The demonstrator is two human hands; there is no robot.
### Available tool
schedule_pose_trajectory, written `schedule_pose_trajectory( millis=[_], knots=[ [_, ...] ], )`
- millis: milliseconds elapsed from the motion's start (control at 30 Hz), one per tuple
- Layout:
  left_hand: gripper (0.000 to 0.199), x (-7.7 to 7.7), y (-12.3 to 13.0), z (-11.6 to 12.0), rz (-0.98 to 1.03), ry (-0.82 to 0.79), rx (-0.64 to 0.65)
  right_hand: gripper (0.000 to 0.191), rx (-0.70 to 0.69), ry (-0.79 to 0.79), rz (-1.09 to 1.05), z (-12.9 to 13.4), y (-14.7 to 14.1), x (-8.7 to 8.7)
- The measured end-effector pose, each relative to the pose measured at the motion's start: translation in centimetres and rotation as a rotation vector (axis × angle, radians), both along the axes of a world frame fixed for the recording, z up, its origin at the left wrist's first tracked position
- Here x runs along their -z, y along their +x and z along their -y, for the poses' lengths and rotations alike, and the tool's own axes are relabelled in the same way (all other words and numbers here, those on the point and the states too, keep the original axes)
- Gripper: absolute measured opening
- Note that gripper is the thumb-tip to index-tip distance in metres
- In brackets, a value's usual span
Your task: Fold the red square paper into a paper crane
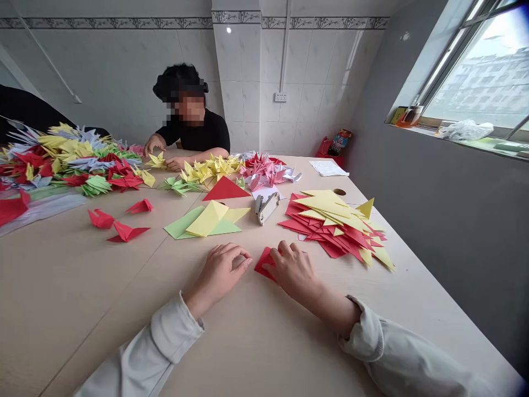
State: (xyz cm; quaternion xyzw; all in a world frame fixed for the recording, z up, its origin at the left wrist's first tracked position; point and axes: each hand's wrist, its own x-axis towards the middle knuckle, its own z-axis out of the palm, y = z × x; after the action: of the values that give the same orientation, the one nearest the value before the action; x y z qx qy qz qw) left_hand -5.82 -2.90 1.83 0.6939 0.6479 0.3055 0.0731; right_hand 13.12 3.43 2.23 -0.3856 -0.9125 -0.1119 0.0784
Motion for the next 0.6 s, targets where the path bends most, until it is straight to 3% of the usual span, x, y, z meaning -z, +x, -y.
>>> schedule_pose_trajectory(
  millis=[233,600],
  knots=[
    [0.009,0.2,0.4,-0.2,0.018,0.007,0.008,0.056,0.051,0.023,-0.045,0.5,-1.0,0.0],
    [0.013,-0.1,0.1,0.0,0.067,-0.009,0.009,0.046,-0.075,-0.12,-0.069,1.9,1.3,0.2]
  ],
)
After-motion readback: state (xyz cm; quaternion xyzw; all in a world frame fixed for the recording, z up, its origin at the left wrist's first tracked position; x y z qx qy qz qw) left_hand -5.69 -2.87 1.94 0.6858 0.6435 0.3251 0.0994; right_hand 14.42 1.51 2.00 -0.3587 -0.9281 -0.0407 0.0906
